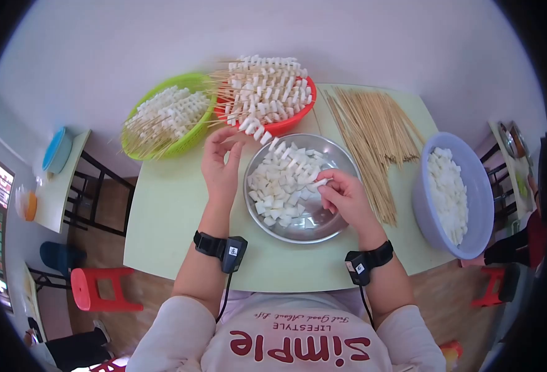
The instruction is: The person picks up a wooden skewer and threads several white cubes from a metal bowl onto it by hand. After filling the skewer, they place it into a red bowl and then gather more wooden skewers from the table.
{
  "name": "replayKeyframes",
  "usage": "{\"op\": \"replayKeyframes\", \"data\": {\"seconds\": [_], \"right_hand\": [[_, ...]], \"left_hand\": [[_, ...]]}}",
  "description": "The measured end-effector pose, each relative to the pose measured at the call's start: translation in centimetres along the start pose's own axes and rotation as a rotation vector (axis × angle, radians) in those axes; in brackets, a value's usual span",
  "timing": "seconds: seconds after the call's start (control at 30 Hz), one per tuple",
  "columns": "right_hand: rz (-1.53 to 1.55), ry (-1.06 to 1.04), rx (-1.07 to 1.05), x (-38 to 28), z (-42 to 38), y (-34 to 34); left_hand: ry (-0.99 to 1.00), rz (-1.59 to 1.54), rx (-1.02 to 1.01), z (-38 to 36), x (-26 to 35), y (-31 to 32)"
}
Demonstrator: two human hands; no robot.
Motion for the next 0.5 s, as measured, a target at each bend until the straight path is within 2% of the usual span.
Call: {"op": "replayKeyframes", "data": {"seconds": [0.07, 0.1, 0.13, 0.17, 0.23, 0.3, 0.33, 0.4, 0.43, 0.5], "right_hand": [[0.093, -0.013, 0.018, 0.3, 0.0, -0.3], [0.303, -0.095, 0.042, 1.1, 0.3, -0.6], [0.513, -0.182, 0.066, 1.4, 0.5, -0.9], [0.519, -0.21, 0.105, 1.2, 0.3, -1.4], [0.768, -0.202, -0.002, 1.0, 0.5, -0.8], [0.801, -0.203, -0.01, 1.5, 0.8, -1.1], [0.794, -0.209, 0.032, 1.7, 0.9, -1.2], [0.787, -0.213, 0.072, 1.8, 1.0, -1.4], [0.78, -0.216, 0.085, 1.8, 1.0, -1.5], [0.774, -0.214, 0.091, 1.9, 1.0, -1.5]], "left_hand": [[-0.051, -0.068, 0.057, -0.2, 0.5, 0.3], [-0.044, -0.074, 0.04, -0.4, 0.6, 0.2], [-0.051, 0.018, -0.064, -0.6, 0.5, -0.1], [-0.05, 0.104, -0.191, -0.5, 0.5, 0.9], [-0.078, 0.12, -0.262, -1.5, 2.9, 2.8], [-0.066, 0.319, -0.621, -3.1, 4.9, 5.4], [-0.068, 0.317, -0.628, -3.8, 5.7, 6.2], [-0.21, 0.389, -0.885, -5.5, 6.2, 8.2], [-0.213, 0.39, -0.885, -5.8, 6.2, 8.8], [-0.444, 0.272, -0.939, -6.8, 5.6, 9.6]]}}
Point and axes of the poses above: each hand's wrist, its own z-axis towards the middle knuckle, its own y-axis out of the palm, x = y × z, the point moved 3 cm from there along z, towards the middle knuckle, and after that the axes turned 1 degree about z, right-handed, at the moved point
